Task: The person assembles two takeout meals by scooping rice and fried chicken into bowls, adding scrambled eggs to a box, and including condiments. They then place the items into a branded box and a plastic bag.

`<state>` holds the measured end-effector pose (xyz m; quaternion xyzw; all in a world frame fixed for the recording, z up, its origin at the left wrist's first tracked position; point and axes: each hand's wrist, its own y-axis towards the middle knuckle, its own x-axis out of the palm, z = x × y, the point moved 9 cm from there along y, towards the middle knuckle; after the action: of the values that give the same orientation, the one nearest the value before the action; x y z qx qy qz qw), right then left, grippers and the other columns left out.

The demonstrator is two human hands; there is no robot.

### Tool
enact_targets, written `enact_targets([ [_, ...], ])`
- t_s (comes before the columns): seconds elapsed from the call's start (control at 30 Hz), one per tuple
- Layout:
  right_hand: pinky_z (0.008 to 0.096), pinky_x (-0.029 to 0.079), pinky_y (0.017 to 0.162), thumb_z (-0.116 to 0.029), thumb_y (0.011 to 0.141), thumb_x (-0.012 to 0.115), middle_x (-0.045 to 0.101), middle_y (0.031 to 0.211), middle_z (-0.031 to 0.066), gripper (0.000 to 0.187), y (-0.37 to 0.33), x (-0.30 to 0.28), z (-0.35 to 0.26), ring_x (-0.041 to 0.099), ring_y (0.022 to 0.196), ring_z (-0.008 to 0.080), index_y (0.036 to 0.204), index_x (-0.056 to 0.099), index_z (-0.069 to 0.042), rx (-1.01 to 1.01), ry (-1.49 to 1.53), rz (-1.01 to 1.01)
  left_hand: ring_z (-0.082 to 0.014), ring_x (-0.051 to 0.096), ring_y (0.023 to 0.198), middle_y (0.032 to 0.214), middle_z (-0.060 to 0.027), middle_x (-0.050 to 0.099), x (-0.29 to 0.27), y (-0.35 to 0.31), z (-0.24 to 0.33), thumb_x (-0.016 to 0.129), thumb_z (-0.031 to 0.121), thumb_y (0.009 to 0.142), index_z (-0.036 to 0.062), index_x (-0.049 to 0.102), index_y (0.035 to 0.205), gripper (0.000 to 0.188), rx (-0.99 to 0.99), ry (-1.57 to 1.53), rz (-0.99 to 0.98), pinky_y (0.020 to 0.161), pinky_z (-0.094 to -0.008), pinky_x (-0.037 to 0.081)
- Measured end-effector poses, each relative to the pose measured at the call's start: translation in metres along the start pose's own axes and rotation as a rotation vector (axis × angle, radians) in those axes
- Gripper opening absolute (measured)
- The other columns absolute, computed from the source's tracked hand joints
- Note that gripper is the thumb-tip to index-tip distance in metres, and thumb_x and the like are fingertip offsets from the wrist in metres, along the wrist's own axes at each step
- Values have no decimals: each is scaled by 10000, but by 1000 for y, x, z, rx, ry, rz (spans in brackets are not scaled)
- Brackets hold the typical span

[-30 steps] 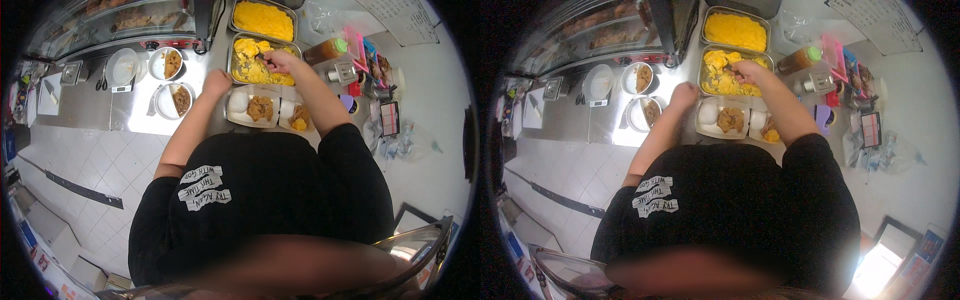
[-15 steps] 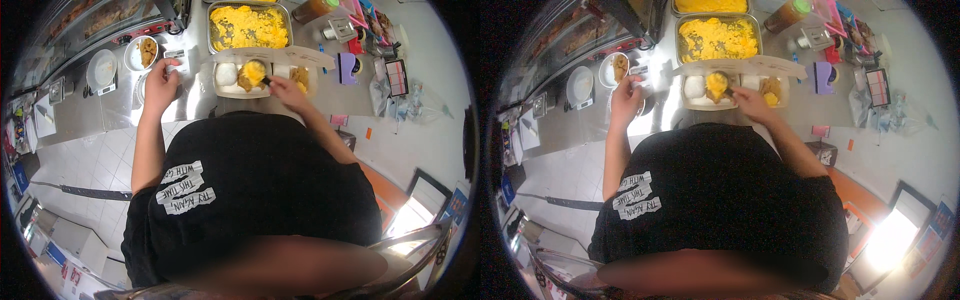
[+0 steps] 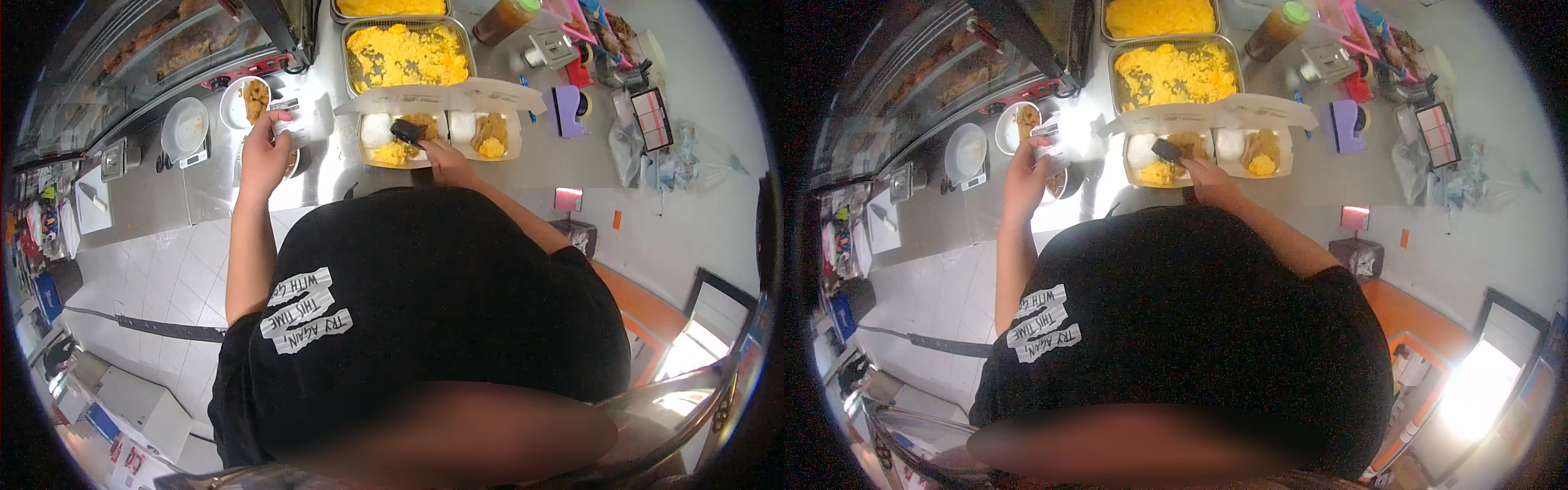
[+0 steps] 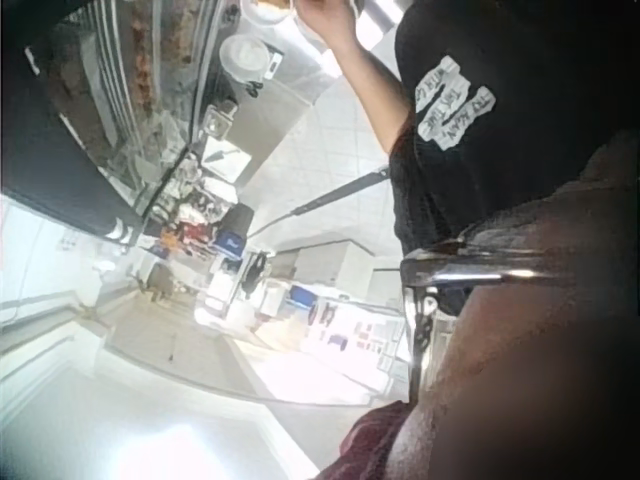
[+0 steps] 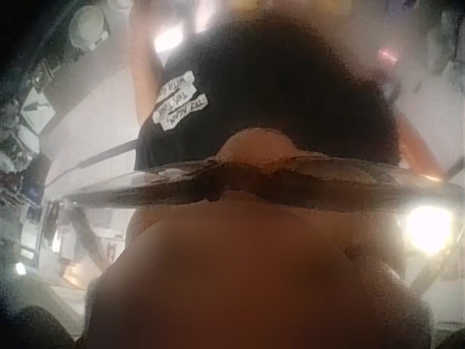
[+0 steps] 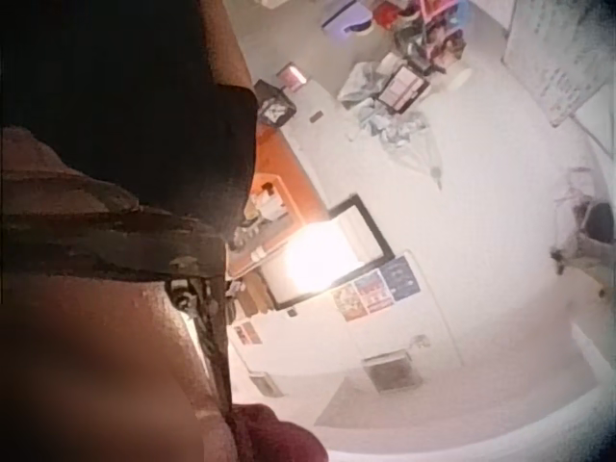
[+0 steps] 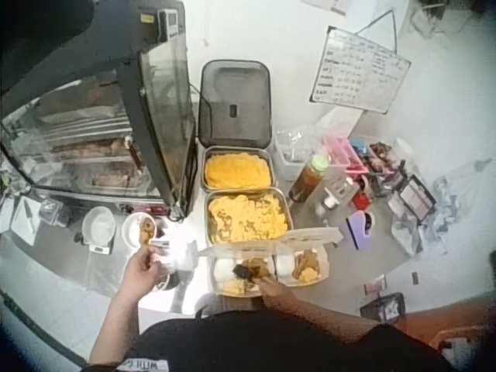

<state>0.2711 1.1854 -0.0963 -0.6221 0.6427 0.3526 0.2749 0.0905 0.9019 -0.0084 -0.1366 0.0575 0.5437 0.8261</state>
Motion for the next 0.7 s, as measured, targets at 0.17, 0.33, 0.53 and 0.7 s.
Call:
enact_targets([
  [0.17,319,496,770,-136,997,472,653,968,140,276,32,-56,14,613,864,204,1201,567,25,371,551,111,-47,486,689,863,-15,582,-5,-4,10,496,-27,876,48,591,1103,257,71,-27,57,588,-207,379],
  [0.33,323,506,818,-164,982,542,660,1036,141,299,146,-127,36,634,931,208,1210,589,23,277,270,61,-111,548,871,998,-44,599,19,-1,47,473,-42,872,32,585,1147,306,85,77,9,797,-237,437],
  [0.53,392,497,877,-262,950,594,671,1055,158,262,150,-175,71,639,995,294,1056,669,-35,-82,-93,-274,-121,552,970,1105,-66,570,63,5,95,443,-76,912,23,509,1259,367,152,-18,-26,863,-248,450],
  [0.7,301,483,619,-111,888,611,586,715,-34,114,149,-352,189,569,680,97,794,591,-49,270,221,22,-127,547,1074,1183,-88,577,116,17,132,461,-87,937,15,508,1274,355,116,-71,-21,905,-253,456],
])
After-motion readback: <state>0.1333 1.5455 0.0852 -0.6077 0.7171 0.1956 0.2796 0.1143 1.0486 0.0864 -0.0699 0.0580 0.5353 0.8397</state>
